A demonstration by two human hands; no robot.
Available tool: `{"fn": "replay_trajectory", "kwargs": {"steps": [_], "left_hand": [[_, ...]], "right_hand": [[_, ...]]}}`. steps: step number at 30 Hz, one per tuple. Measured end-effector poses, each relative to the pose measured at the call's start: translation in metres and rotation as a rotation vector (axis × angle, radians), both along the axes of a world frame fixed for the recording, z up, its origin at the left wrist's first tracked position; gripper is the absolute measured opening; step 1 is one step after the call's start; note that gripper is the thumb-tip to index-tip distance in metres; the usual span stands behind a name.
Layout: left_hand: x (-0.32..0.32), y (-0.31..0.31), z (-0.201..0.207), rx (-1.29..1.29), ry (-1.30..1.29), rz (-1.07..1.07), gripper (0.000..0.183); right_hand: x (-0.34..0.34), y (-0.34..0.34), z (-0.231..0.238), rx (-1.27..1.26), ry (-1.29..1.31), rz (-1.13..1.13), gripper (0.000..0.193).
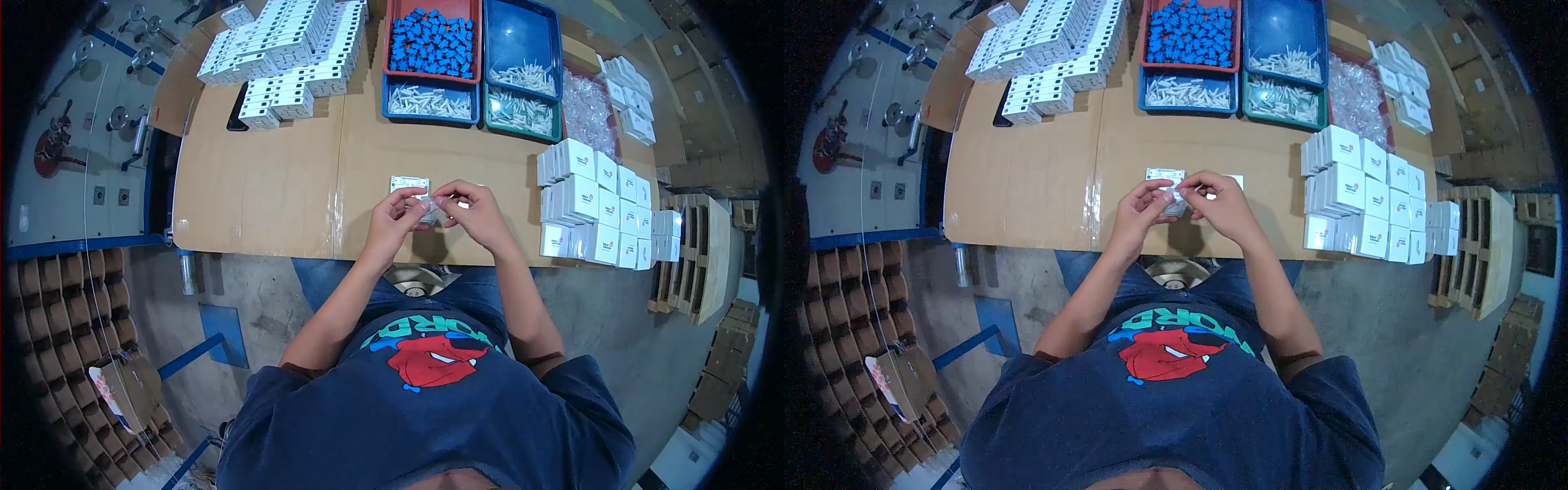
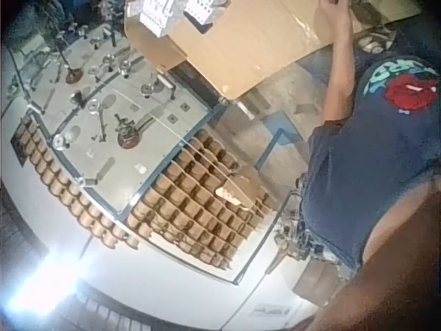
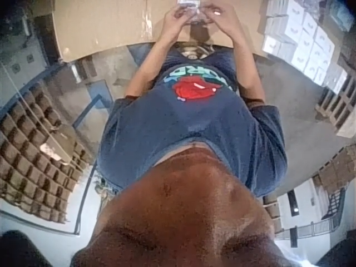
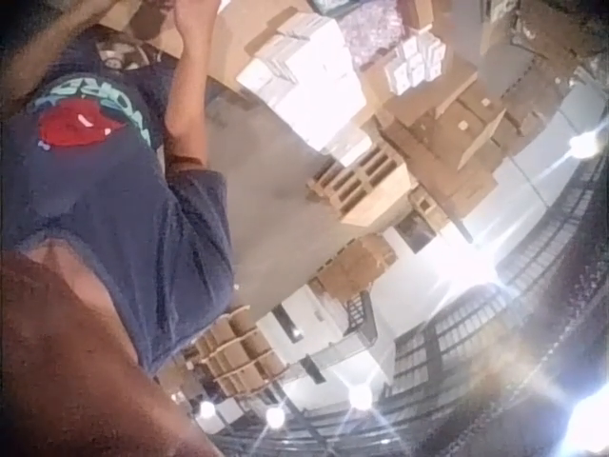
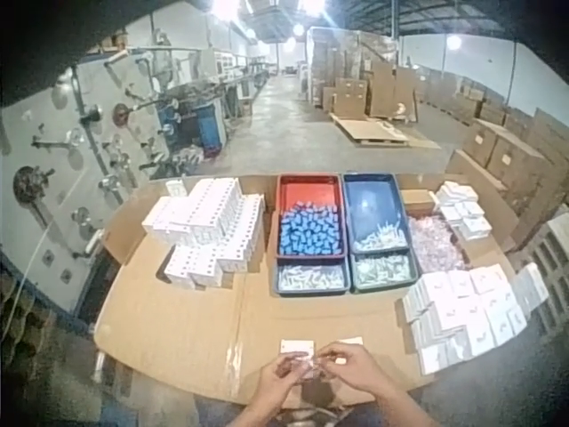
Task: Sorting and packaging electronic components into small boxes at a factory workstation.
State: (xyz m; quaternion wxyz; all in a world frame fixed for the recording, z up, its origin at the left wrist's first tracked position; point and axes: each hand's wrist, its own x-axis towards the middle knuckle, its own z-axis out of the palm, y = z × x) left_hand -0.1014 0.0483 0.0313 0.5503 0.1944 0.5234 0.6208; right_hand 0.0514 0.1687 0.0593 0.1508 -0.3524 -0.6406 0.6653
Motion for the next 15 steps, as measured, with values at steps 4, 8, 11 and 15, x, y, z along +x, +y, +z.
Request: {"fn": "replay_trajectory", "kwargs": {"steps": [4,8,11,15], "left_hand": [[0.005,0.006,-0.012,0.061,0.110,0.055,0.021],[0.005,0.009,-0.017,0.073,0.406,0.081,0.016],[0.004,0.012,-0.014,0.108,0.662,0.073,0.010],[-0.004,0.014,-0.025,0.141,0.262,0.014,0.013]], "right_hand": [[-0.003,-0.004,-0.003,0.050,0.043,-0.027,0.013],[-0.006,-0.008,-0.013,0.243,-0.014,-0.066,0.011],[-0.009,-0.010,-0.011,0.299,0.015,-0.117,0.009],[-0.007,-0.002,-0.001,0.025,-0.045,-0.064,0.009]]}}
